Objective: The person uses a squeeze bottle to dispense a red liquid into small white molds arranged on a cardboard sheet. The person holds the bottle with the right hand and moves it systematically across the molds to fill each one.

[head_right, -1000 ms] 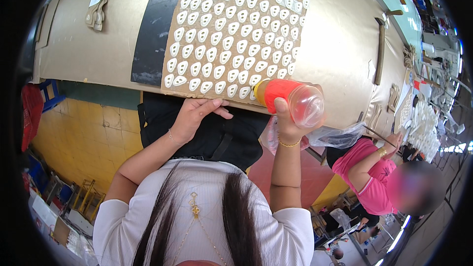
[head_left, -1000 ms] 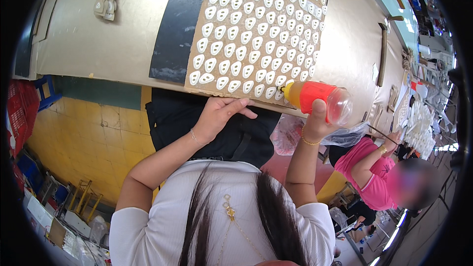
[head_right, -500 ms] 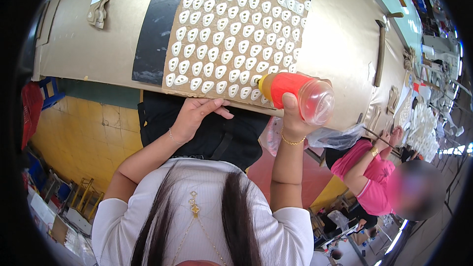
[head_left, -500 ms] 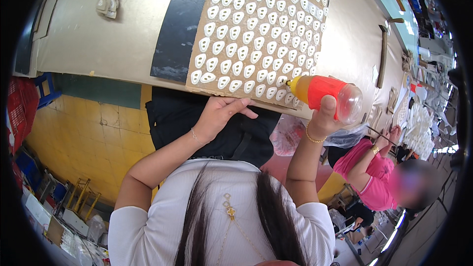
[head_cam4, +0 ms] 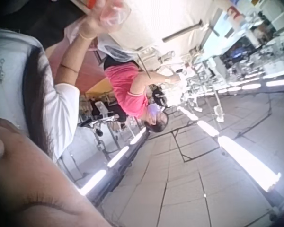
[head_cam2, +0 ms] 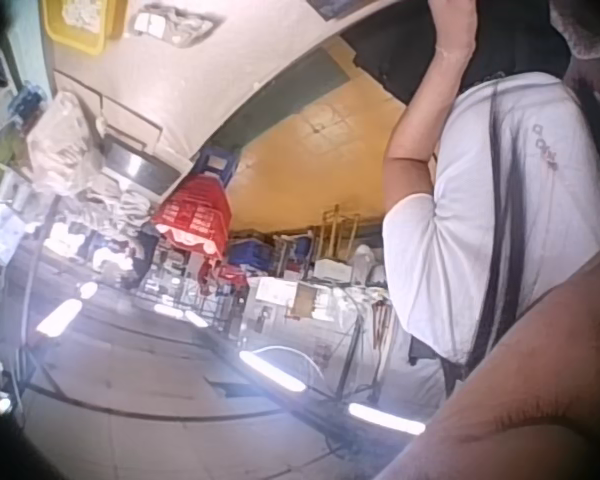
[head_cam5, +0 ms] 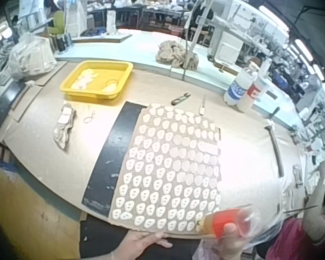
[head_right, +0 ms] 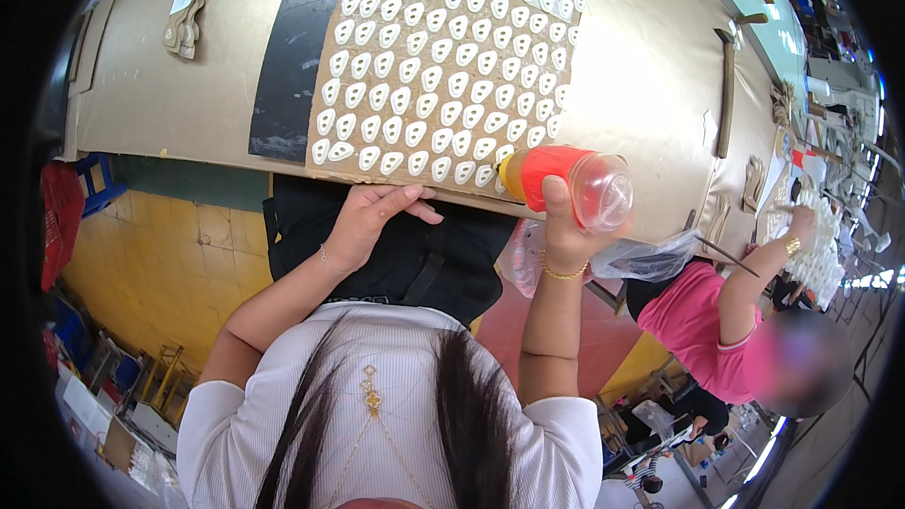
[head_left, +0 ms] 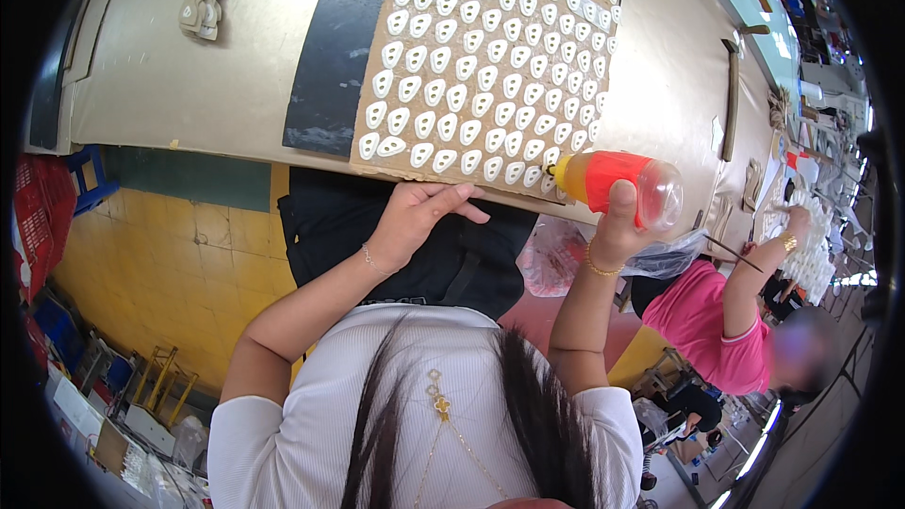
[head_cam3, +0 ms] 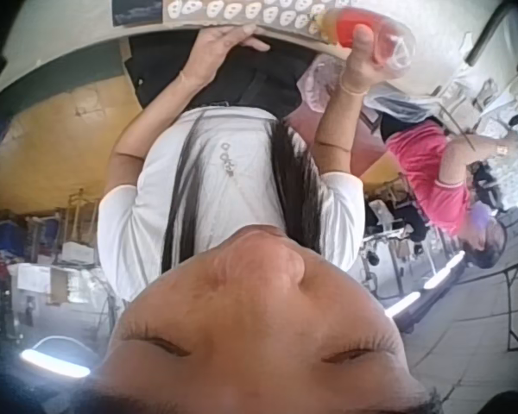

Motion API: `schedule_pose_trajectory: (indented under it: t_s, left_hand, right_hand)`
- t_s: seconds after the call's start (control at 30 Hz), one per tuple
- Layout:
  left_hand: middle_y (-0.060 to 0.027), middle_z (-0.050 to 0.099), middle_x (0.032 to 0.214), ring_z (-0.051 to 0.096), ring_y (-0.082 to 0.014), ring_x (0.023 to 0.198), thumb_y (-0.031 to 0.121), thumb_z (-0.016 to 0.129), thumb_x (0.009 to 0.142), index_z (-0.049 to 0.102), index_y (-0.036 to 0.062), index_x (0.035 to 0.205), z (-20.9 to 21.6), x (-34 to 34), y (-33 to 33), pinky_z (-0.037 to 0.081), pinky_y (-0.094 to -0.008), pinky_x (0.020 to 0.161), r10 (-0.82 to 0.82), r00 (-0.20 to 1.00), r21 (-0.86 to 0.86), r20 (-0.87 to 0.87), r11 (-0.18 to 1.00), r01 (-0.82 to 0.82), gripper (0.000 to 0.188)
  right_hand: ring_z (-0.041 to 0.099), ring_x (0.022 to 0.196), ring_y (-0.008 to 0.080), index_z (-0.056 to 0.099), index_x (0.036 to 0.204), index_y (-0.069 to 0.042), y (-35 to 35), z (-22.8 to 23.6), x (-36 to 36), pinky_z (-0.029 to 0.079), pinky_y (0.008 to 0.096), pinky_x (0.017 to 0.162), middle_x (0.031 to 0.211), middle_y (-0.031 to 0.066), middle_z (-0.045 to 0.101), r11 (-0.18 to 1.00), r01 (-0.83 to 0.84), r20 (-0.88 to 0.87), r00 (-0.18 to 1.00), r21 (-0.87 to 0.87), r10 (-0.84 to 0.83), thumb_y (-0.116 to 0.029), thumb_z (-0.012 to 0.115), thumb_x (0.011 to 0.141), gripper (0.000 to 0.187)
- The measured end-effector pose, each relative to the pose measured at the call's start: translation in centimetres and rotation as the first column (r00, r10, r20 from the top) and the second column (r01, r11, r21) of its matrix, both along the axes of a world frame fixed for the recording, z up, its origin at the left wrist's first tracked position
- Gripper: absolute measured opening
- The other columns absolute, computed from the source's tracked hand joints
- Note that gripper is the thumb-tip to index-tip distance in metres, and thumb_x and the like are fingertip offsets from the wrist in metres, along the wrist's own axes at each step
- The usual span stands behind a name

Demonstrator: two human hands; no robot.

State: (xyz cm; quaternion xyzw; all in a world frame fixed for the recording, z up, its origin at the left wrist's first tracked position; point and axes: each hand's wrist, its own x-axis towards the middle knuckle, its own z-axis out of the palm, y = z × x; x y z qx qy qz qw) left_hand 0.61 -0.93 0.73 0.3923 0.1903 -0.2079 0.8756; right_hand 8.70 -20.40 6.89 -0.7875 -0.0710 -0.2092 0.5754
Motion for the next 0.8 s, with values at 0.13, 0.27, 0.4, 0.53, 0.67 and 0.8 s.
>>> schedule_pose_trajectory:
  t_s: [0.13,0.27,0.4,0.53,0.67,0.8]
  left_hand:
    - [-0.014,0.066,0.082,0.062,-0.0167,0.083,0.017,0.052,0.088,0.06,-0.0057,0.097,0.0,-0.1,0.0,0.04,-0.0279,0.088,-0.011,1.0,0.017,0.006,1.0,0.011,0.026]
    - [-0.0138,0.066,0.081,0.06,-0.0145,0.084,0.018,0.051,0.088,0.062,-0.0048,0.094,0.1,0.0,0.1,0.039,-0.0278,0.089,-0.031,0.999,0.042,0.008,0.999,0.031,0.026]
    - [-0.0136,0.067,0.081,0.059,-0.0133,0.086,0.019,0.051,0.089,0.062,-0.0043,0.092,0.1,0.0,0.1,0.038,-0.0276,0.09,-0.036,0.999,0.054,0.009,0.998,0.035,0.027]
    - [-0.0135,0.067,0.08,0.059,-0.0132,0.086,0.02,0.05,0.089,0.063,-0.0044,0.092,0.0,0.0,0.1,0.037,-0.0275,0.09,-0.038,0.999,0.055,0.009,0.998,0.037,0.027]
    - [-0.0134,0.067,0.08,0.059,-0.0133,0.086,0.02,0.051,0.089,0.062,-0.0044,0.092,0.0,0.0,0.1,0.037,-0.0278,0.09,-0.041,0.999,0.063,0.018,0.997,0.04,0.027]
    - [-0.0136,0.066,0.08,0.059,-0.0138,0.086,0.021,0.051,0.089,0.062,-0.0044,0.093,0.1,0.0,0.0,0.038,-0.0279,0.089,-0.028,1.0,0.052,0.014,0.998,0.027,0.028]
  right_hand:
    - [0.054,0.068,0.015,0.055,0.086,0.002,-0.6,0.1,-0.3,0.044,0.0258,0.063,0.077,0.006,0.054,1.0,0.007,0.016,1.0,-0.029,-0.006,-0.027,0.078,0.065,0.043]
    - [0.054,0.069,0.0156,0.055,0.085,0.003,-0.8,-0.2,-1.0,0.044,0.026,0.063,0.077,0.0062,0.054,1.0,0.018,0.008,1.0,-0.006,-0.018,-0.027,0.078,0.065,0.043]
    - [0.055,0.069,0.0161,0.055,0.084,0.002,-0.5,-0.3,-1.6,0.044,0.0261,0.063,0.077,0.0064,0.054,0.999,0.025,-0.015,1.0,0.028,-0.025,-0.025,0.078,0.064,0.041]
    - [0.055,0.068,0.0166,0.055,0.082,0.002,-0.2,0.0,-1.8,0.044,0.0263,0.062,0.076,0.0064,0.053,1.0,0.011,0.007,1.0,-0.015,-0.011,-0.025,0.078,0.062,0.041]
    - [0.054,0.067,0.0167,0.055,0.081,0.001,0.2,0.2,-2.0,0.044,0.0263,0.061,0.075,0.0063,0.053,1.0,0.011,0.01,1.0,-0.006,-0.011,-0.027,0.079,0.061,0.042]
    - [0.055,0.066,0.0169,0.056,0.08,0.001,0.4,0.4,-2.3,0.045,0.0267,0.06,0.074,0.0065,0.054,1.0,-0.002,-0.01,1.0,-0.029,0.001,-0.029,0.079,0.061,0.043]
